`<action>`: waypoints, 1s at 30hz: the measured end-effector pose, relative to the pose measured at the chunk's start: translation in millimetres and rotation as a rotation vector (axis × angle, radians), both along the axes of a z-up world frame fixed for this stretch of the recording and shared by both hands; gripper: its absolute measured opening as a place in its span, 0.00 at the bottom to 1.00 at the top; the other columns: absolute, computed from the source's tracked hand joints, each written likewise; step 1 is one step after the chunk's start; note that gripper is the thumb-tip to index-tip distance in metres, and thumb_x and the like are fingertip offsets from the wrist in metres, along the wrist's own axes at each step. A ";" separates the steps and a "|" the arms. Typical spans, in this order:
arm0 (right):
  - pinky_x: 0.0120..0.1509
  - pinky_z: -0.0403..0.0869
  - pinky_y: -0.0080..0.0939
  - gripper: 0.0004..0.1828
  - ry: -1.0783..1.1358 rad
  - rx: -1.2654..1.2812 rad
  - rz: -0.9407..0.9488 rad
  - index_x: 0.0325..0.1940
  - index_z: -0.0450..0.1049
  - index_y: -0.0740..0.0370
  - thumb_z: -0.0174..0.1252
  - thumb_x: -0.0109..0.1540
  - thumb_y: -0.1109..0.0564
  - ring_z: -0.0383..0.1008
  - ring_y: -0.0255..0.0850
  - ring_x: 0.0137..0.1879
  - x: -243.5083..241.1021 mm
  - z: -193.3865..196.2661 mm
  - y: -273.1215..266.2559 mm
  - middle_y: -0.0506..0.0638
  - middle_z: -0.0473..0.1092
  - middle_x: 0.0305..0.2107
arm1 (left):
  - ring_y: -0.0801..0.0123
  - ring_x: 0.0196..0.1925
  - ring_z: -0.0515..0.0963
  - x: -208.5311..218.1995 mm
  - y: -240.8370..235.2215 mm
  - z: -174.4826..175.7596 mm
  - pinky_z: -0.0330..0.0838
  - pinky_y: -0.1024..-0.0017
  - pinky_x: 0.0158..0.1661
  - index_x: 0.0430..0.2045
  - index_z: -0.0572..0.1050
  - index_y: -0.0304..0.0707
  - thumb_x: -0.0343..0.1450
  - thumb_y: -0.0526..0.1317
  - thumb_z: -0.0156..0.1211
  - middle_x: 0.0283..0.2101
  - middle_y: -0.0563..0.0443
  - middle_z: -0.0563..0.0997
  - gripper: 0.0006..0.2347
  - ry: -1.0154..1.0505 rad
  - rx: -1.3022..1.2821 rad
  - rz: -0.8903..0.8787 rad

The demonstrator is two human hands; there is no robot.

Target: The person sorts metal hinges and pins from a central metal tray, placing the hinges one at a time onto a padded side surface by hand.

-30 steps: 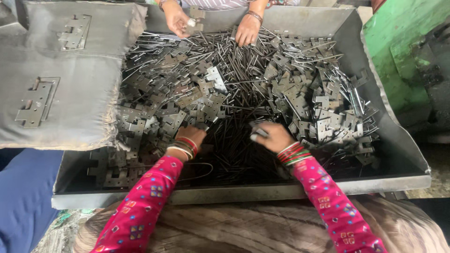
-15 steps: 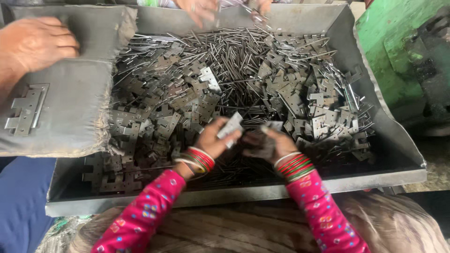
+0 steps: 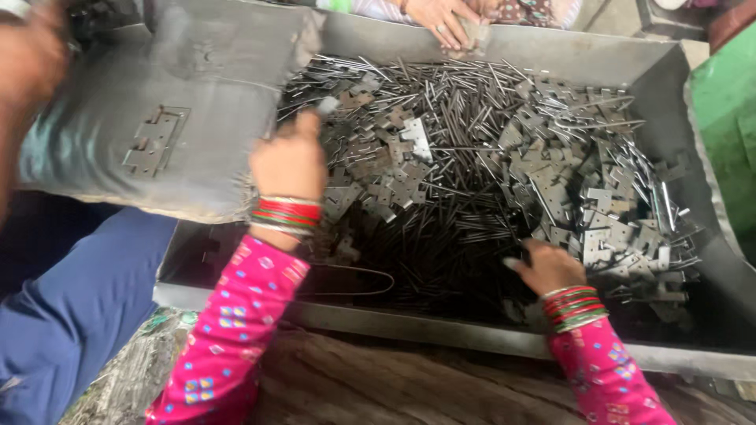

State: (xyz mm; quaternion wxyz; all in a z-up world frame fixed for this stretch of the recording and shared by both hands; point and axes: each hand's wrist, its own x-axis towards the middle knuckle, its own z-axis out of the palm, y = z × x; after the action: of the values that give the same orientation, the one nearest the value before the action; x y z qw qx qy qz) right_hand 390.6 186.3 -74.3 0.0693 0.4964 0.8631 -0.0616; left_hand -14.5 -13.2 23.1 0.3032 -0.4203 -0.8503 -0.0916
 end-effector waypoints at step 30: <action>0.49 0.77 0.65 0.18 1.733 -0.819 -0.333 0.50 0.75 0.60 0.62 0.62 0.47 0.76 0.51 0.42 33.4 -0.3 34.6 0.59 0.74 0.39 | 0.56 0.35 0.86 12.2 52.8 -201.9 0.75 0.54 0.33 0.38 0.81 0.46 0.68 0.40 0.59 0.33 0.50 0.84 0.08 -0.165 -0.401 -0.058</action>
State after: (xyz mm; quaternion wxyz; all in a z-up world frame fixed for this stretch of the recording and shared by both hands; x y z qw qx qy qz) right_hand 424.0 220.9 -74.5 -0.4325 0.3322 0.4451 -0.7102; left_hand -2.3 39.6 -178.8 0.1401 -0.4876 -0.8610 0.0366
